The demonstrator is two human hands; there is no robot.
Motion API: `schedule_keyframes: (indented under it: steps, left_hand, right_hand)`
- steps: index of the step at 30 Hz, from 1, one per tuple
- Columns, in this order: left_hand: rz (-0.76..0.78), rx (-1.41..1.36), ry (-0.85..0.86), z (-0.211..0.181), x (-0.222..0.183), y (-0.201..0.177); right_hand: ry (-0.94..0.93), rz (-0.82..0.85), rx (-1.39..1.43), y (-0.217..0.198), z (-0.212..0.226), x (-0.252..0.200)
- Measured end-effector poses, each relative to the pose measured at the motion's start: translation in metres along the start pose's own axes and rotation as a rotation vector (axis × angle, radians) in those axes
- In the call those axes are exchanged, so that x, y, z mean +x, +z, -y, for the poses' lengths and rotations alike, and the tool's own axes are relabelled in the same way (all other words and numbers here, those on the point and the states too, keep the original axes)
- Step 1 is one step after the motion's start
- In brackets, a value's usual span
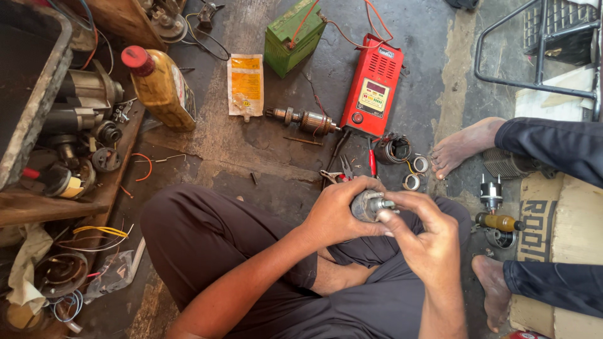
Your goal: The person sits on the floor and repairs electrical components, including a motor and a battery. They connect wires, use pliers to strip and twist wires, and assemble parts of the motor.
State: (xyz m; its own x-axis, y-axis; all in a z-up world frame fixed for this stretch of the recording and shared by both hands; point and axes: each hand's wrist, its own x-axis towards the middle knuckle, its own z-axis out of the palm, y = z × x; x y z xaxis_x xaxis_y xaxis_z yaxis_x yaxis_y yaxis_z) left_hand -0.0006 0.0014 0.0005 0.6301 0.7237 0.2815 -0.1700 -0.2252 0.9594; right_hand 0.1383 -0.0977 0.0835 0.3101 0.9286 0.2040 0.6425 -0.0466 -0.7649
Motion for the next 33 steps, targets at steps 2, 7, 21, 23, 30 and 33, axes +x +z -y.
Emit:
schedule_keyframes:
  steps: [2, 7, 21, 23, 30, 33]
  left_hand:
    - [-0.013, -0.025, 0.015, 0.0, 0.0, -0.001]
    - [-0.004, -0.085, -0.028, 0.006, -0.008, 0.003]
    - [-0.286, -1.116, -0.414, 0.044, 0.009, -0.07]
    - [-0.323, -1.149, -0.421, 0.044, 0.015, -0.081]
    - [-0.341, -1.091, -0.538, 0.048, 0.018, -0.09]
    - [-0.347, -1.15, -0.511, 0.053, 0.019, -0.094]
  right_hand:
    - [-0.054, -0.029, 0.047, 0.004, -0.003, -0.003]
    - [0.066, -0.003, 0.213, 0.012, -0.022, -0.008]
    - [0.211, 0.348, 0.37, 0.079, -0.089, 0.115]
    - [-0.146, 0.35, 0.097, 0.106, -0.086, 0.161]
    - [-0.988, 0.017, -0.973, 0.21, -0.075, 0.35]
    - [-0.899, 0.3, -1.022, 0.236, -0.077, 0.387]
